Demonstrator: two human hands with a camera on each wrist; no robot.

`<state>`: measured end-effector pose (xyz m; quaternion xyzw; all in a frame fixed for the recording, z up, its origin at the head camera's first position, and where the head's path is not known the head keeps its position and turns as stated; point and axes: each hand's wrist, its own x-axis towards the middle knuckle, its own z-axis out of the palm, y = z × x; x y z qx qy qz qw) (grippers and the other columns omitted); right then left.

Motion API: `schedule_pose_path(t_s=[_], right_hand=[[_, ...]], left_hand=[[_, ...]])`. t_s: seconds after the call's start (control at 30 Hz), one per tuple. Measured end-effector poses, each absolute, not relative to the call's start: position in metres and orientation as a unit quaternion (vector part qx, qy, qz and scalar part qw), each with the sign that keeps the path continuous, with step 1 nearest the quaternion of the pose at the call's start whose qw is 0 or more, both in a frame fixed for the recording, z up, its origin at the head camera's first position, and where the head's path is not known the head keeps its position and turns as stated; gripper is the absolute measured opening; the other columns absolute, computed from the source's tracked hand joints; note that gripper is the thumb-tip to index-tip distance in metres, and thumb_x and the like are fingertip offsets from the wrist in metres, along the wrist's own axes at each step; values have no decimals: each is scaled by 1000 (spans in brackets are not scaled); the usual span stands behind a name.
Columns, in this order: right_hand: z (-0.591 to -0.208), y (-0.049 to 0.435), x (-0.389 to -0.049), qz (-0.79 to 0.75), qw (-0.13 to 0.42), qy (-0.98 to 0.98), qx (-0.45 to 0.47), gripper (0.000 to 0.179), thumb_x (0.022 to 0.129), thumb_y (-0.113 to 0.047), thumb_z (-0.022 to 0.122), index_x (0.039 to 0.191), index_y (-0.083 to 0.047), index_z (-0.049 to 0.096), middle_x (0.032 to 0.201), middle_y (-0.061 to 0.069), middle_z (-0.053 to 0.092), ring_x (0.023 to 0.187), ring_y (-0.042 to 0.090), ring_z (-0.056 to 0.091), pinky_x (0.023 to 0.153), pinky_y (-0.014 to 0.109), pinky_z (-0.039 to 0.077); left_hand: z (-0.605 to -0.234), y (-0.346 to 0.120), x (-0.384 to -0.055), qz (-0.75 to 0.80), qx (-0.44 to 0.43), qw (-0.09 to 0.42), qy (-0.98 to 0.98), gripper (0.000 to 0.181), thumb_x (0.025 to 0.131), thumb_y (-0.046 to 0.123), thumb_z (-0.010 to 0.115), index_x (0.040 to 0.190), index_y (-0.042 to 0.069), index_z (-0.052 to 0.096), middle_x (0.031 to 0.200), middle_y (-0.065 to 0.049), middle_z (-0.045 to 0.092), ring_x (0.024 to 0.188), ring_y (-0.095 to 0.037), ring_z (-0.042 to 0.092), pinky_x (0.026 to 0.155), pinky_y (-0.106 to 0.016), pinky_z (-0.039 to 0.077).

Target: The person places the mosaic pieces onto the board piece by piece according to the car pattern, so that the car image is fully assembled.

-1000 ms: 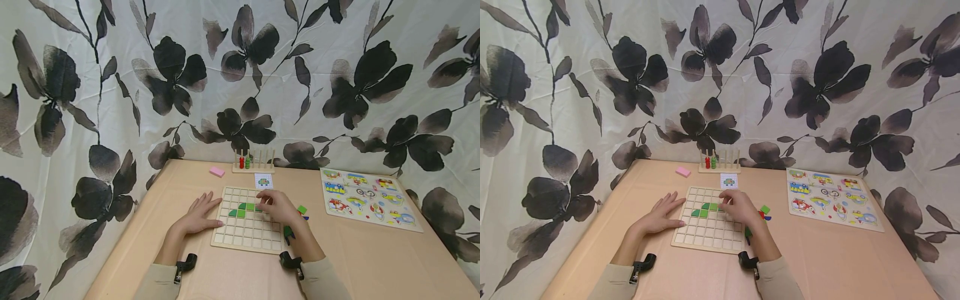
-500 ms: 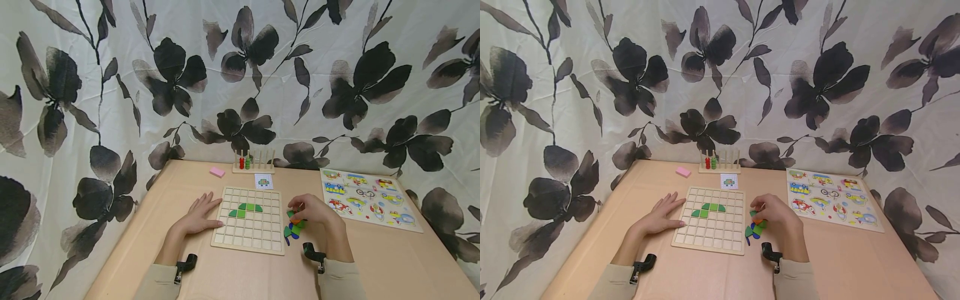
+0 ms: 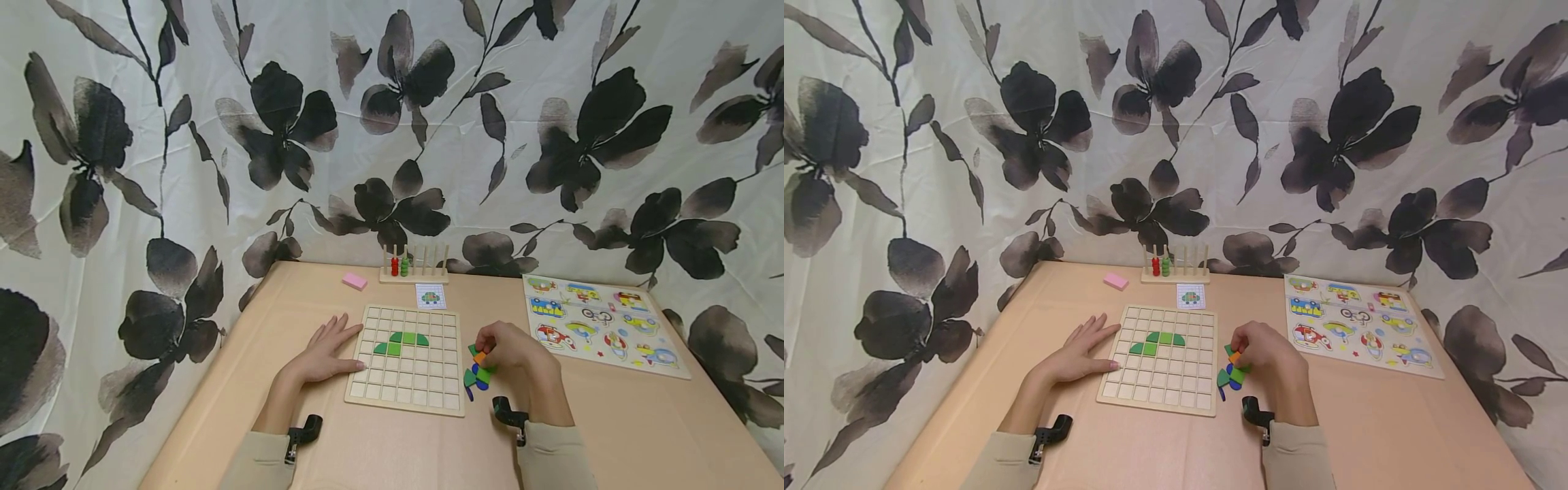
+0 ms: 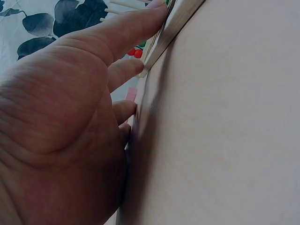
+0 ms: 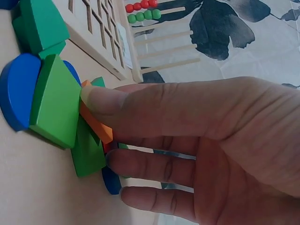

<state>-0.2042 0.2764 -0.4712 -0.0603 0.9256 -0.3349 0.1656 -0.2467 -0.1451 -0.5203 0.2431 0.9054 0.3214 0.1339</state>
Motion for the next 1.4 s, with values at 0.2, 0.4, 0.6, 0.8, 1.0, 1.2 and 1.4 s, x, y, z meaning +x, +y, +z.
schedule_pose_path(t_s=[0.2, 0.4, 0.6, 0.8, 1.0, 1.2, 1.4], right_hand=[[-472, 275, -207, -329, 167, 926, -76, 17, 81, 0, 84, 87, -8, 70, 82, 4, 64, 81, 21, 56, 71, 32, 48], [-473, 272, -207, -328, 168, 927, -66, 20, 80, 3, 84, 89, -7, 68, 83, 5, 62, 79, 21, 57, 69, 31, 49], [-472, 268, -207, -313, 171, 932, -59, 22, 79, 6, 82, 91, -7, 68, 85, 6, 63, 80, 21, 57, 68, 30, 51], [-470, 266, -207, -315, 171, 932, -51, 21, 79, 7, 81, 89, -6, 67, 83, 6, 62, 77, 21, 57, 66, 30, 51], [-469, 266, -206, -320, 170, 931, -52, 23, 78, 9, 80, 91, -5, 67, 85, 7, 63, 78, 22, 57, 67, 30, 53], [-465, 264, -208, -351, 150, 921, -85, 18, 82, 4, 81, 95, -7, 74, 85, 6, 65, 79, 21, 57, 67, 30, 52], [-461, 254, -212, -402, 108, 899, -135, 14, 89, -3, 79, 101, -7, 77, 88, 5, 68, 80, 21, 57, 65, 26, 51]], left_hand=[[-520, -145, -247, 317, 243, 134, 907, 89, 88, 55, 78, 161, 20, 41, 174, -20, 11, 162, -42, -2, 129, -61, -2], [-520, -145, -247, 317, 242, 134, 907, 89, 88, 55, 78, 161, 19, 41, 174, -20, 11, 162, -42, -1, 129, -61, -2], [-521, -145, -246, 318, 241, 132, 907, 89, 88, 54, 78, 161, 19, 41, 174, -19, 11, 162, -42, -1, 130, -61, -2], [-520, -145, -246, 320, 241, 131, 907, 88, 88, 53, 78, 161, 19, 41, 174, -20, 12, 162, -42, -1, 129, -61, -2], [-520, -144, -246, 318, 242, 130, 907, 88, 89, 54, 78, 161, 20, 41, 174, -20, 12, 162, -42, -1, 130, -61, -2], [-521, -144, -246, 316, 241, 131, 908, 88, 89, 54, 77, 162, 20, 40, 175, -19, 10, 162, -41, -2, 129, -61, -2], [-521, -144, -247, 313, 240, 131, 910, 88, 89, 55, 77, 162, 21, 40, 175, -19, 10, 162, -42, -2, 130, -61, -2]])
